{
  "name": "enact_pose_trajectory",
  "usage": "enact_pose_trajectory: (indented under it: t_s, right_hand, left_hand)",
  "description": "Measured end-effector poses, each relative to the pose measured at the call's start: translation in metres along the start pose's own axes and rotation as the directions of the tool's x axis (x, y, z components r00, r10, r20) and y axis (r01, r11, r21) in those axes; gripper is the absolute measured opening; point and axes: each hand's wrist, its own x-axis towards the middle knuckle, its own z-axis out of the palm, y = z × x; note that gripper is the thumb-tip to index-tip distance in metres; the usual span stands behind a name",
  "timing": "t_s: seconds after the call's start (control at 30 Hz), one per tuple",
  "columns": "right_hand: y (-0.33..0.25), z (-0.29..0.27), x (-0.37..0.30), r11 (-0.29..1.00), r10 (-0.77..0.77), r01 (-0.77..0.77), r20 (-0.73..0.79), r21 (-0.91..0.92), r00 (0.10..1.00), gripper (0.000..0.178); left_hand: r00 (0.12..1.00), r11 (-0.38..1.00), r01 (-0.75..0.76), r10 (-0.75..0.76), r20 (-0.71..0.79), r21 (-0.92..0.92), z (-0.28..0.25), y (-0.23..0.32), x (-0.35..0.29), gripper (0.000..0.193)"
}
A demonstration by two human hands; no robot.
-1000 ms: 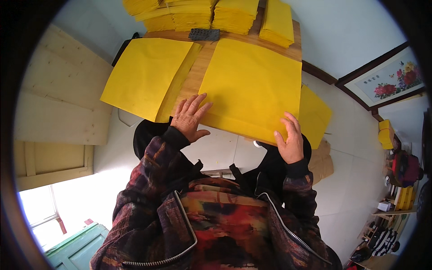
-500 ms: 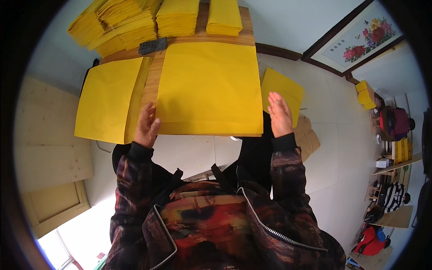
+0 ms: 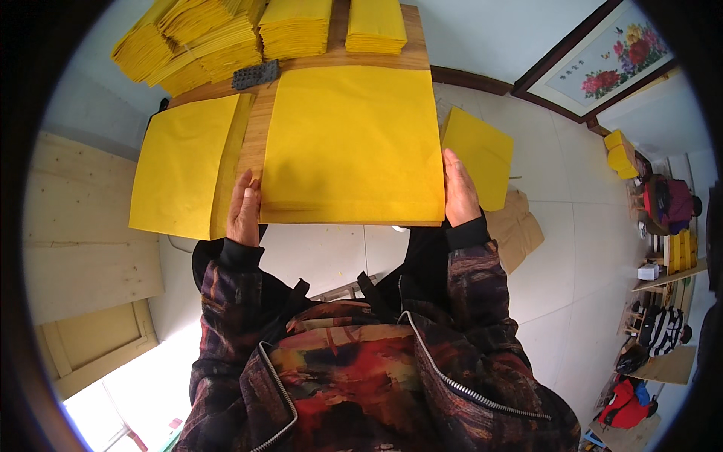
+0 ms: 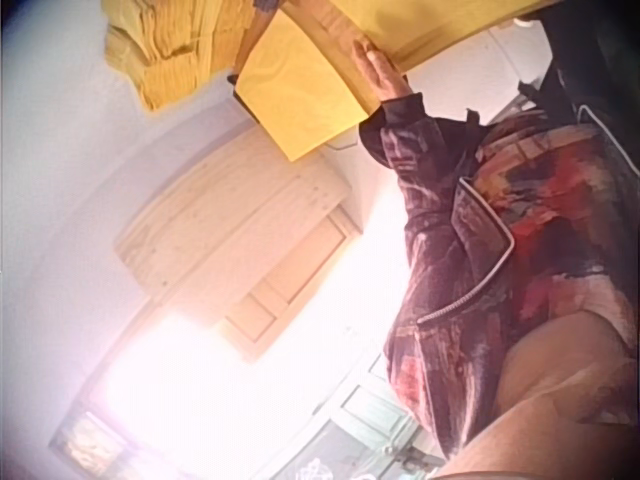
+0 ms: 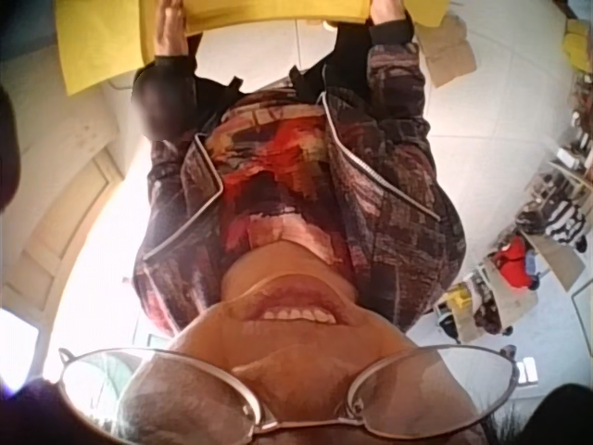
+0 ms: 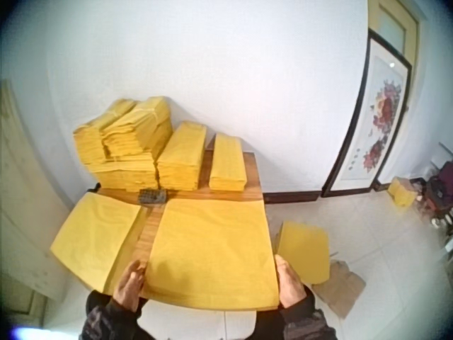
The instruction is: The person folds yellow paper sheets by hand on a wooden table. They fold each sheet in half, then fold again, and stack the finished pieces into a growing pile.
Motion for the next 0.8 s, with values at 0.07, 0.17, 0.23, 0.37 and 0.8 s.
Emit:
enact_pose_trajectory:
  t_s: [0.07, 0.17, 0.23, 0.37, 0.8]
  right_hand:
    - [-0.002, -0.004, 0.0, 0.995, 0.008, -0.008, -0.006, -0.1, 1.0, 0.056]
    - [-0.005, -0.005, 0.0, 0.966, 0.025, -0.017, 0.026, -0.257, 0.999, 0.059]
    - [-0.009, -0.004, 0.0, 0.946, 0.064, -0.049, 0.036, -0.322, 0.997, 0.063]
    - [-0.012, -0.002, 0.008, 0.909, 0.117, -0.108, -0.004, -0.403, 0.993, 0.067]
    - [-0.003, -0.002, 0.03, 0.892, 0.158, -0.208, -0.156, -0.402, 0.975, 0.066]
  left_hand:
    - [1.0, 0.998, -0.015, 0.016, -0.021, 0.057, 0.002, 0.003, -0.003, 0.053]
    - [0.917, 0.77, -0.391, 0.374, 0.14, 0.504, 0.01, 0.002, -0.01, 0.051]
    - [0.904, 0.595, -0.418, 0.344, 0.252, 0.686, 0.014, 0.002, -0.018, 0.052]
    - [0.886, 0.327, -0.45, 0.282, 0.369, 0.831, 0.017, 0.001, -0.025, 0.051]
    - [0.883, 0.284, -0.447, 0.295, 0.366, 0.848, 0.018, 0.0, -0.024, 0.05]
